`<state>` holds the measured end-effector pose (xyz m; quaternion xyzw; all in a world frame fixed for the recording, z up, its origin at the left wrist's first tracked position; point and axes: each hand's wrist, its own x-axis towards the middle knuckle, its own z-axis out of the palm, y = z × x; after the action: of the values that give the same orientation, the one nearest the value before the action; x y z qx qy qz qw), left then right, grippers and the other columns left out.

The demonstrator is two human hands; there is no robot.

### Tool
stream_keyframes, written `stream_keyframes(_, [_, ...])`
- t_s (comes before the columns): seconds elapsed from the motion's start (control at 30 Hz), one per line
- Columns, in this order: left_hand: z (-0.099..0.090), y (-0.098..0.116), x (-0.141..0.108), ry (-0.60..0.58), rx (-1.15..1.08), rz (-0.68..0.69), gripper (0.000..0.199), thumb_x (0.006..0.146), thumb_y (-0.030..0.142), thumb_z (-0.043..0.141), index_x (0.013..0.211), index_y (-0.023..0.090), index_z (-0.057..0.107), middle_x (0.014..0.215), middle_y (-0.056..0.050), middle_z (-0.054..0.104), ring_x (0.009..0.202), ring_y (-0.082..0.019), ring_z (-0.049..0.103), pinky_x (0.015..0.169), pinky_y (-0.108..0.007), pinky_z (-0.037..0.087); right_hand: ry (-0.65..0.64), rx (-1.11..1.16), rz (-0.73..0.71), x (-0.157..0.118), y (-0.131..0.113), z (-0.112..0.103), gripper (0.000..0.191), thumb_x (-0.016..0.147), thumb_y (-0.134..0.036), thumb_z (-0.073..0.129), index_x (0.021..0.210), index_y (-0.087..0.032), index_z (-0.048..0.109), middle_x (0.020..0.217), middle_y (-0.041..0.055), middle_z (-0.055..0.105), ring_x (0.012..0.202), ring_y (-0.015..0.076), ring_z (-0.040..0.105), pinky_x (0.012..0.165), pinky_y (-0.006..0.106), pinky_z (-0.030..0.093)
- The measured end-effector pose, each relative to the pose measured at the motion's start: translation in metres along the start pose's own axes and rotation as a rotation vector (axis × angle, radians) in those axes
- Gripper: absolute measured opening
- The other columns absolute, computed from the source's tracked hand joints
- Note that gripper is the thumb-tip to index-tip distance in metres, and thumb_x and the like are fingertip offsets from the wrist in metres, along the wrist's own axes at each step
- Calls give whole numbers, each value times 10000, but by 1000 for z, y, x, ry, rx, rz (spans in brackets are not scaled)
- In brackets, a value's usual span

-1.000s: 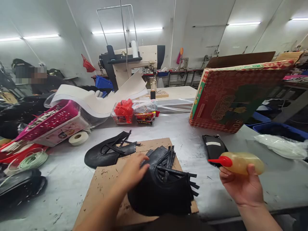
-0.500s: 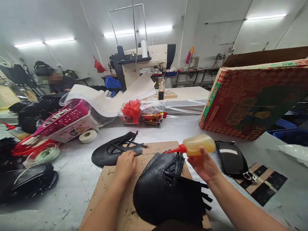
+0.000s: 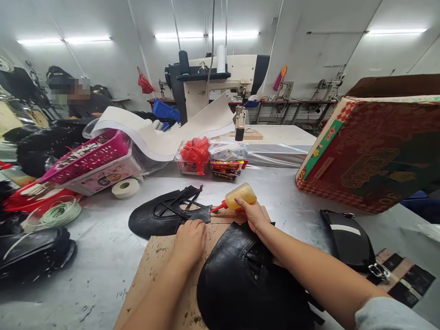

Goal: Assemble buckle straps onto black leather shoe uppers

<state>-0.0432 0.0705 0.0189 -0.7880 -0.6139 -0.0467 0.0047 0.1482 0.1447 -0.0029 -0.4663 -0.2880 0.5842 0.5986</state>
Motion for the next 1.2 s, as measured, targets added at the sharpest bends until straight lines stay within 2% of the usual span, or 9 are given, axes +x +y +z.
stream_keyframes(0.23, [-1, 2, 0, -19, -14, -6, 284, 868, 163, 448, 1071, 136, 644, 1164, -99, 633, 1025, -277, 561, 810, -408, 452, 6, -54, -36, 2, 2, 0, 415, 466, -368, 797, 797, -193, 617, 734, -10, 658, 565, 141, 579, 457, 230, 471])
stream_keyframes(0.43, [0, 2, -1, -24, -19, -10, 283, 867, 171, 454, 1082, 141, 637, 1182, -105, 621, 1049, -276, 549, 825, -405, 451, 2, -96, -37, 4, 4, 0, 443, 480, -391, 791, 829, -185, 611, 761, 8, 660, 570, 151, 581, 473, 248, 470])
stream_keyframes(0.6, [-3, 3, 0, -39, -23, -21, 263, 861, 166, 466, 1052, 157, 646, 1158, -102, 628, 1030, -270, 556, 796, -391, 454, -17, -102, -35, 2, 1, 1, 501, 467, -372, 796, 892, -198, 596, 847, 16, 670, 652, 168, 606, 504, 244, 480])
stream_keyframes(0.67, [-3, 3, 0, -42, -23, -23, 258, 862, 168, 462, 1039, 160, 650, 1151, -100, 630, 1022, -270, 556, 784, -388, 453, -28, -102, -20, 0, 0, 0, 494, 464, -361, 800, 886, -202, 598, 820, 8, 669, 606, 155, 590, 478, 238, 468])
stream_keyframes(0.87, [0, 3, 0, -36, -31, -27, 269, 879, 175, 437, 1057, 172, 638, 1164, -92, 625, 1031, -263, 546, 789, -379, 437, -70, -82, 101, -1, -4, -3, 401, 444, -305, 827, 755, -170, 612, 572, -19, 602, 395, 92, 456, 335, 197, 350])
stream_keyframes(0.97, [0, 1, 1, -37, -35, -35, 263, 881, 173, 432, 1038, 174, 643, 1157, -87, 631, 1024, -260, 551, 788, -375, 433, -78, 4, 147, 0, -15, -5, 422, 439, -348, 828, 744, -170, 597, 573, -18, 590, 375, 65, 418, 300, 164, 286])
stream_keyframes(1.07, [-5, -1, 2, -45, -38, -37, 258, 882, 168, 418, 988, 159, 653, 1116, -99, 648, 1003, -259, 569, 798, -371, 428, -65, 138, 134, 0, -38, -12, 436, 481, -458, 791, 744, -189, 571, 600, -29, 573, 376, 38, 356, 294, 140, 252])
stream_keyframes(1.13, [-13, 2, 0, -51, -44, -36, 274, 886, 157, 390, 982, 142, 646, 1086, -115, 655, 969, -256, 590, 804, -374, 426, -51, 222, 103, -6, -58, -26, 449, 519, -537, 745, 764, -204, 568, 640, -30, 575, 390, 35, 337, 301, 134, 257])
stream_keyframes(1.2, [-24, 14, -5, -61, -61, -4, 278, 885, 154, 383, 1018, 138, 627, 1082, -118, 650, 963, -253, 596, 817, -376, 426, -42, 294, 59, -18, -78, -48, 466, 548, -586, 708, 803, -218, 581, 701, -22, 591, 409, 42, 344, 310, 140, 273])
